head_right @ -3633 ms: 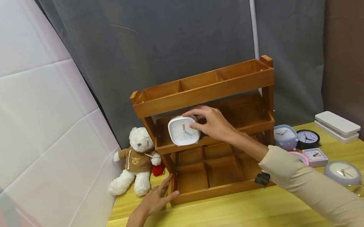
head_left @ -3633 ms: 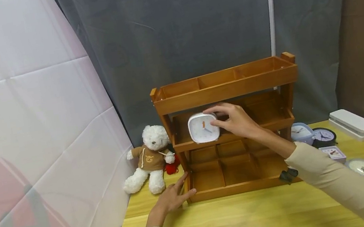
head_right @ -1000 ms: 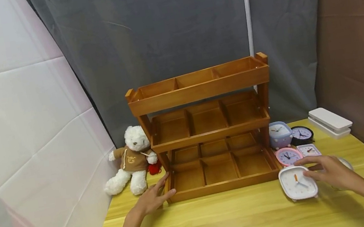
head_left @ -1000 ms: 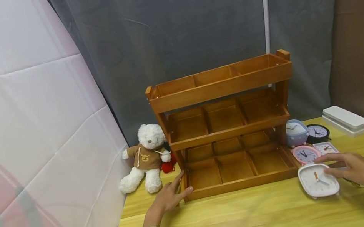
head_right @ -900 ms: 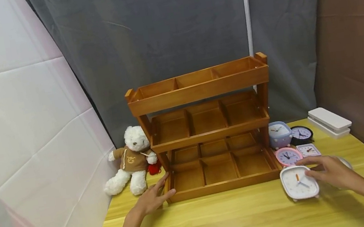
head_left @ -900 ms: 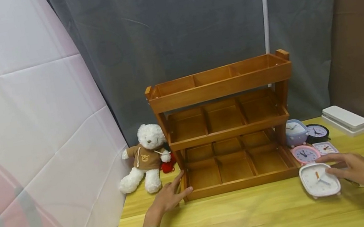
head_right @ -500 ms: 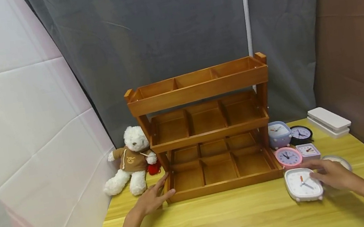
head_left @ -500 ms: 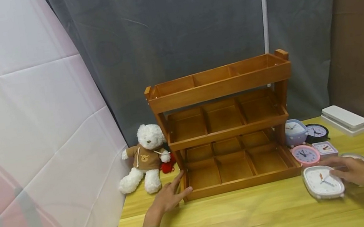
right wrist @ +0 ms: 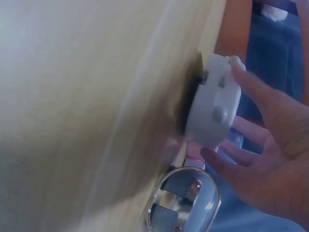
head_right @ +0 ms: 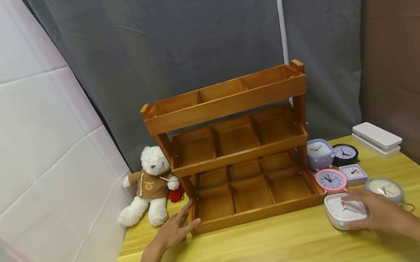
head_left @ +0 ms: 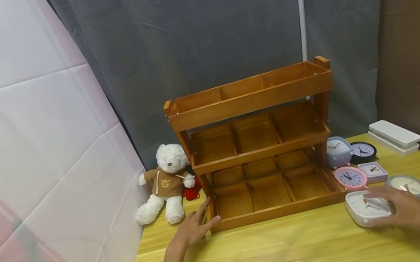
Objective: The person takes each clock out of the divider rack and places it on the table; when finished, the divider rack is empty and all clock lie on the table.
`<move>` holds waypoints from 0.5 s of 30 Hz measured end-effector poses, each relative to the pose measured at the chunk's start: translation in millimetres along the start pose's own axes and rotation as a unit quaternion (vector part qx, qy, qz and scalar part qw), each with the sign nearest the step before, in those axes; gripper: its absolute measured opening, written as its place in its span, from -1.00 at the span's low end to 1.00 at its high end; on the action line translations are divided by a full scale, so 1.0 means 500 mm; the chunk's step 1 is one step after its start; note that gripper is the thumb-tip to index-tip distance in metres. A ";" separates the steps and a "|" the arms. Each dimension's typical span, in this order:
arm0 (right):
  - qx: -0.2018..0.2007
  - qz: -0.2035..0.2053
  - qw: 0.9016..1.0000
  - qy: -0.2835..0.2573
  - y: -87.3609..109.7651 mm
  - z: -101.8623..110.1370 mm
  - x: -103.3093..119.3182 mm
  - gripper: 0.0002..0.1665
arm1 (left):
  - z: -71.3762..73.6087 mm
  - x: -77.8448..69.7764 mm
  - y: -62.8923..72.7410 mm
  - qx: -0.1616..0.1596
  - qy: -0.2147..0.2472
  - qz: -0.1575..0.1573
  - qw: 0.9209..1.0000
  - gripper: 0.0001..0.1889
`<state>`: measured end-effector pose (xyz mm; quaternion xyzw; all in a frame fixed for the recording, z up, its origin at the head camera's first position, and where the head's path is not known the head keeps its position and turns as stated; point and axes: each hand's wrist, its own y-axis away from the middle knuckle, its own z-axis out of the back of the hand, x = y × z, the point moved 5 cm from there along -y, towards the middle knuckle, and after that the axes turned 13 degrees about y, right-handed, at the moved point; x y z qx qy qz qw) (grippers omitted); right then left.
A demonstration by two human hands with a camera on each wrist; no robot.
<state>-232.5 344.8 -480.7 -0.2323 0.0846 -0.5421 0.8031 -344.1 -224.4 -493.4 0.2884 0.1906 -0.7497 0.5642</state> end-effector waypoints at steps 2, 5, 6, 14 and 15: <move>-0.014 0.002 1.000 0.010 0.004 -0.001 0.004 -0.19 | 0.001 0.001 -0.001 -0.002 0.001 0.000 1.000 -0.12; -0.027 0.003 1.000 0.014 0.007 -0.001 0.003 -0.20 | 0.000 0.003 -0.001 -0.002 0.002 0.001 1.000 -0.11; -0.029 0.002 1.000 0.012 0.007 -0.001 0.001 -0.21 | -0.001 0.004 -0.001 -0.001 0.002 0.003 1.000 -0.11; -0.045 0.024 0.998 0.024 0.008 0.000 -0.010 -0.20 | 0.000 0.009 0.003 -0.001 0.005 0.006 1.000 -0.13; -0.047 0.026 0.998 0.025 0.007 0.000 -0.009 -0.20 | 0.001 0.011 0.003 -0.002 0.005 0.009 1.000 -0.13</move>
